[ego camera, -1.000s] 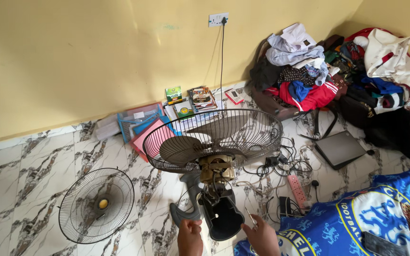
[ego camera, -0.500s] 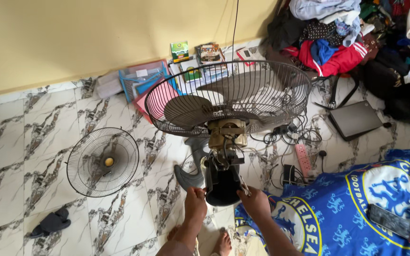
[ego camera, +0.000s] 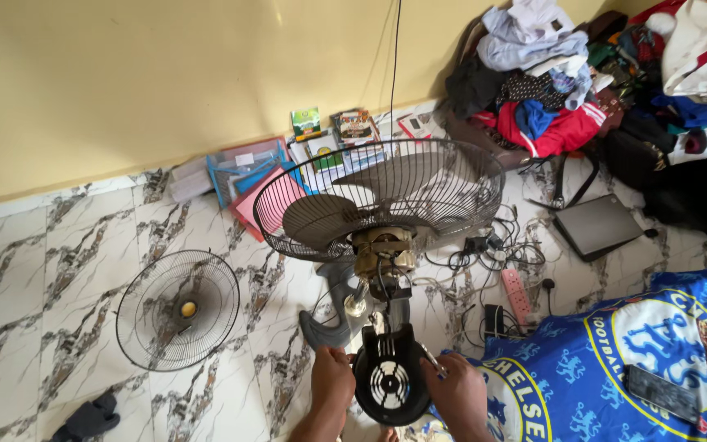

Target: The person disassembles a standing fan by removing the rear cover, detaching the front grille, and unscrewing the fan blades. They use a screwdriver and pliers to loosen and remove fasteners, then reassemble the fan by reattaching the blades, grille, and rear cover.

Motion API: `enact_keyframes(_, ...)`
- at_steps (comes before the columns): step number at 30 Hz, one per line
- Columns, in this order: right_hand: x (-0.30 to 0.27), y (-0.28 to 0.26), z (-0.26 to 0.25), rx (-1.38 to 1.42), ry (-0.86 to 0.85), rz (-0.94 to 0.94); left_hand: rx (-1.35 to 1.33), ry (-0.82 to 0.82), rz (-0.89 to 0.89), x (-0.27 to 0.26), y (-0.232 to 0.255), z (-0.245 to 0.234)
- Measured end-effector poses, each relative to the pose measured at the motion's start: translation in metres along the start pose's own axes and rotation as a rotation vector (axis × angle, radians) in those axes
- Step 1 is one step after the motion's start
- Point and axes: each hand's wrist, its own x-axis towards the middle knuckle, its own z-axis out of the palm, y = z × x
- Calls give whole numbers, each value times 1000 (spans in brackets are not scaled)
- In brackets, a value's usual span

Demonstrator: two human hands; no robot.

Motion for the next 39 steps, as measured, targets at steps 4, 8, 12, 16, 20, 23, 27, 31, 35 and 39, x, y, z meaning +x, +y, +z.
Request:
enact_keyframes(4,5,-15,-16,-2,-5,46,-41,-27,-20,-18,28,-14)
enact_keyframes(8,17,-21,-24,47,-41,-10,-83,7,30,-27,53,-17)
enact_keyframes(12,41,-15,-24,25,-170,-31,-13,56,136,-33,62,-19)
enact_keyframes(16,72,-3,-24,-110,-315,-315,71,157,300,-43,63,-24)
enact_keyframes(20,103,-3,-21,-27,-451,21,-81,119,490,-59,62,-33)
enact_keyframes(23,118,-6,-20,-15,-488,22,-192,24,703,-68,63,-34)
enact_keyframes(27,128,-15,-25,142,-596,254,-205,-16,890,-80,71,-21)
enact_keyframes(31,126,-30,-31,238,-671,368,-19,93,903,-88,87,-16)
enact_keyframes(35,120,-41,-42,385,-639,423,15,161,746,-79,117,-19)
enact_keyframes(39,112,-25,-48,329,-394,262,6,220,813,-60,143,-24)
